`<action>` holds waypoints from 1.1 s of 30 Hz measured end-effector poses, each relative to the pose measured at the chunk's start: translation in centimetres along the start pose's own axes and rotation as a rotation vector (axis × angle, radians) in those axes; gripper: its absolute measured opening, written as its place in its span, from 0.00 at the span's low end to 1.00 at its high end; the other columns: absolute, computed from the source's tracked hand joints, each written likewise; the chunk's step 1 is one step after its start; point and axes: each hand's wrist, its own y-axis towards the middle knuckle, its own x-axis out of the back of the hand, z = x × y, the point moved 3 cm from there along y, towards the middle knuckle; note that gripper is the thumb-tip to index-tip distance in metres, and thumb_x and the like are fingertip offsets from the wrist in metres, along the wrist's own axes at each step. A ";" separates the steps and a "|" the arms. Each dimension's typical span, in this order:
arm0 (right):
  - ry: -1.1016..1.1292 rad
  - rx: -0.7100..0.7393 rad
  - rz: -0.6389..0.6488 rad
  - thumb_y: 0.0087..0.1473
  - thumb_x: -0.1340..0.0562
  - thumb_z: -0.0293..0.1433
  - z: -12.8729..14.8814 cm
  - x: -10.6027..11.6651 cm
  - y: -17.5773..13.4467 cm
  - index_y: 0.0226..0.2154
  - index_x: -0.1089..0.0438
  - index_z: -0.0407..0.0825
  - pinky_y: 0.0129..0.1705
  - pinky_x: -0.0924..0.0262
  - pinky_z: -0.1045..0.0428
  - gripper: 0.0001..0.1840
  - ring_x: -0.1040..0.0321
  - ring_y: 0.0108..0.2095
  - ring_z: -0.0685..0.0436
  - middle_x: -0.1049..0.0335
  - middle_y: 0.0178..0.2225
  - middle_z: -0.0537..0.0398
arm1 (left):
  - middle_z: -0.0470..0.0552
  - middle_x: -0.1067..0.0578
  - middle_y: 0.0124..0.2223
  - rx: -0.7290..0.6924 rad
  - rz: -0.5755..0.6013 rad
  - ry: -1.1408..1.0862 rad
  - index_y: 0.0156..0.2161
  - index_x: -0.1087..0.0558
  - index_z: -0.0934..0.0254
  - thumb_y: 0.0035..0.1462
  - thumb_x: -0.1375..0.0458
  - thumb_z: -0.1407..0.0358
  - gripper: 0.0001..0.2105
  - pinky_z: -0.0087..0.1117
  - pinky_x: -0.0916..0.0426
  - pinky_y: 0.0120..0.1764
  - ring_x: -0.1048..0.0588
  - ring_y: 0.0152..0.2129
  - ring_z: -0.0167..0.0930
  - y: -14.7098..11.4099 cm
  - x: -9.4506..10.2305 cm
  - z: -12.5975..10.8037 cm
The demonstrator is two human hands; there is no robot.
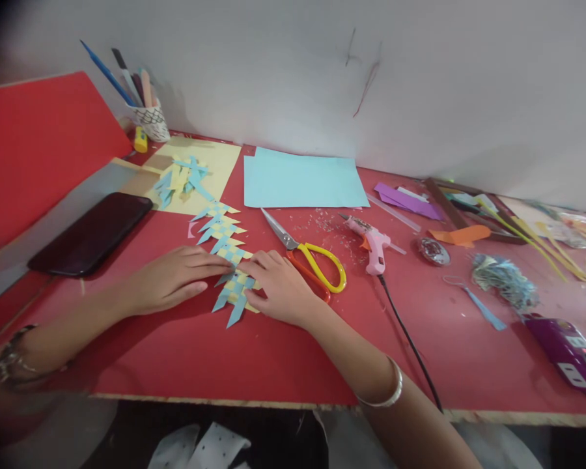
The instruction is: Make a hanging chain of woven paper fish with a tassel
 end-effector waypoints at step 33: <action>-0.008 0.009 0.015 0.51 0.47 0.31 0.0 -0.1 -0.1 0.49 0.38 0.48 0.46 0.46 0.46 0.21 0.44 0.41 0.43 0.38 0.41 0.48 | 0.49 0.30 0.51 -0.077 0.029 0.039 0.44 0.29 0.60 0.57 0.59 0.66 0.17 0.40 0.46 0.50 0.34 0.42 0.34 0.0 0.8 0.4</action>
